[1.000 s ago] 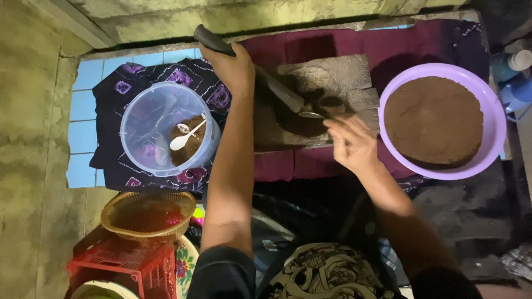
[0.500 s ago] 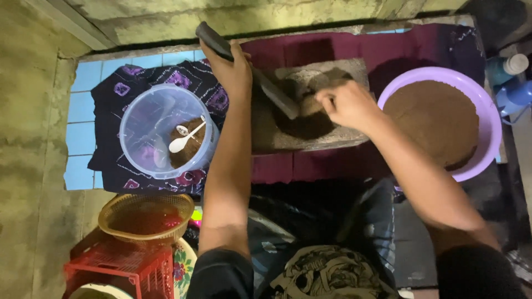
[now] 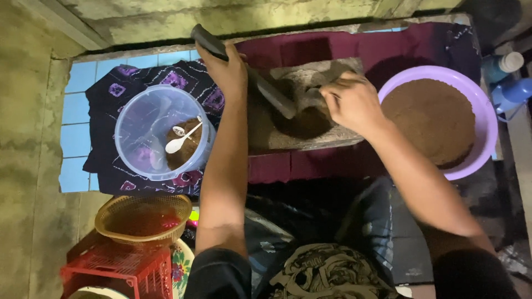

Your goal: Grinding and scraping a brown mixture on a stone slab using a pestle.

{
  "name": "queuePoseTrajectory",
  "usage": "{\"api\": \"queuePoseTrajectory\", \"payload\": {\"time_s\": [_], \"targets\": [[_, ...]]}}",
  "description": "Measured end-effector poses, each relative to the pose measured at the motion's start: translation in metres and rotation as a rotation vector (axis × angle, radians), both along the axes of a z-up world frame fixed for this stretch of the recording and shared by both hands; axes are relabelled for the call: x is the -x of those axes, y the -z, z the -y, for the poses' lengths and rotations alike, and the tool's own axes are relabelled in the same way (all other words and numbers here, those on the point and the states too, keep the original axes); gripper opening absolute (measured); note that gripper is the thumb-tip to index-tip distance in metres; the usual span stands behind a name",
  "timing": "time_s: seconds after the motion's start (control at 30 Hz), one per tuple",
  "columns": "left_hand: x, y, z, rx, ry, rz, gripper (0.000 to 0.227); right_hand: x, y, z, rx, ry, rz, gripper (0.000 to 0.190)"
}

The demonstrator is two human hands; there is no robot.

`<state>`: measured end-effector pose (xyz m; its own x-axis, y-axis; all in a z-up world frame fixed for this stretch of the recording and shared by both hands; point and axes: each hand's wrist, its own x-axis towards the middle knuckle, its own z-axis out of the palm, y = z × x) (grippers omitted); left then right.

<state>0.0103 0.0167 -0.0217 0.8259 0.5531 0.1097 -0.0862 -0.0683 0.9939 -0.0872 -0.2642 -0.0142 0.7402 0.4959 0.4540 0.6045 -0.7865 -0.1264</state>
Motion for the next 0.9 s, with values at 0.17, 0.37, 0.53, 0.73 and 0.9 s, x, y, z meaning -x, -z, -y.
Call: {"api": "queuePoseTrajectory", "payload": {"time_s": [0.17, 0.37, 0.53, 0.73, 0.9], "targets": [[0.005, -0.013, 0.001, 0.023, 0.021, -0.048, 0.086, -0.005, -0.014, -0.015, -0.038, 0.134, -0.549, 0.039], [0.005, -0.009, 0.001, 0.053, 0.014, -0.048, 0.082, -0.018, -0.006, -0.023, -0.129, 0.063, -0.411, 0.027], [0.005, -0.013, -0.001, 0.103, 0.013, -0.055, 0.086, -0.001, -0.016, -0.012, -0.078, -0.011, -0.496, 0.028], [0.008, -0.02, 0.003, 0.071, 0.005, -0.093, 0.086, 0.026, -0.046, -0.033, 0.272, 0.272, -0.621, 0.06], [0.011, -0.023, 0.004, 0.106, 0.014, -0.067, 0.083, 0.026, -0.026, -0.038, 0.038, 0.299, -0.63, 0.056]]}}
